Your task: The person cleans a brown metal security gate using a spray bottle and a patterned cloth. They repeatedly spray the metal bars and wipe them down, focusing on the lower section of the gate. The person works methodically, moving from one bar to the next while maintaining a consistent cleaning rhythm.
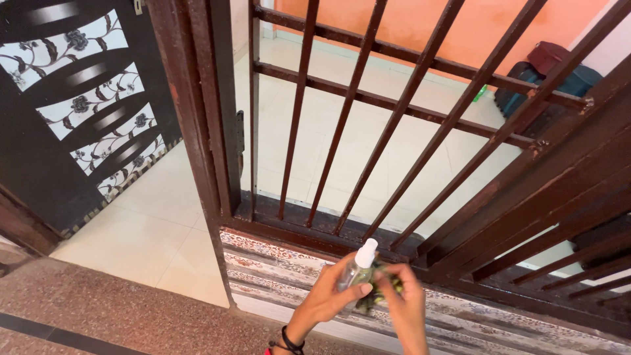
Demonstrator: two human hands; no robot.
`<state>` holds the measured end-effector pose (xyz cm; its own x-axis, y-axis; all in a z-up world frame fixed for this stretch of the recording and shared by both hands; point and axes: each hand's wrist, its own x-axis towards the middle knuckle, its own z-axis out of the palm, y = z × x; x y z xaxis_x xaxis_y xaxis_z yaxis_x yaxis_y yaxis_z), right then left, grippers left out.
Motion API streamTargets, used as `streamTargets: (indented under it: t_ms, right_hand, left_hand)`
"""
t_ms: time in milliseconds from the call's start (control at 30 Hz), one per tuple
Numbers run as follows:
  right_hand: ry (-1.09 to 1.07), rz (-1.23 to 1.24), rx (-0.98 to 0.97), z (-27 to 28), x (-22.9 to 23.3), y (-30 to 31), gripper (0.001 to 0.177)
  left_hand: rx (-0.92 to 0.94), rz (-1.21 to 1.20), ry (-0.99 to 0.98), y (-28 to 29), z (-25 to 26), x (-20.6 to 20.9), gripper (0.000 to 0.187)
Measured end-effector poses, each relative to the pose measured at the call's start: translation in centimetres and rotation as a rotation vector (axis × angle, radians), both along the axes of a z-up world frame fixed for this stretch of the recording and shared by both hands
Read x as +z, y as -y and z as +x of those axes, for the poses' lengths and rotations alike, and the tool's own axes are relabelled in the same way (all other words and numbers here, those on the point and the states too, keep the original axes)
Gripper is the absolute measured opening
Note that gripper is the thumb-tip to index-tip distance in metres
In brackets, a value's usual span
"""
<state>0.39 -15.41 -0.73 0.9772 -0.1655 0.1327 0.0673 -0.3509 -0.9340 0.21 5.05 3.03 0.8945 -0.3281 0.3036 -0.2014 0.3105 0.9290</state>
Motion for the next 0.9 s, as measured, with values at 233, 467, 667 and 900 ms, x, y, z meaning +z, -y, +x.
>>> streamTargets:
  t_ms: [233, 467, 667, 900]
  right_hand:
    - [0.676, 0.070, -0.538, 2.2, 10.8, 4.3, 0.022]
    - [1.050, -0.380, -0.457, 7.6, 18.9, 1.1, 0.026]
    - [0.863, 0.198, -0.220, 13.7, 17.6, -0.1, 0.036]
    - [0.625, 0.373, -0.219, 16.3, 12.9, 1.1, 0.069]
  left_hand:
    - [0.654, -0.123, 0.183, -4.9, 3.6, 0.3, 0.053]
    - [0.994, 0.198, 0.674, -12.8, 9.7, 6.2, 0.034]
    - [0.646, 0.369, 0.264, -13.4, 14.0, 6.6, 0.041]
    - [0.622, -0.162, 0.368, -10.0, 16.7, 2.3, 0.028]
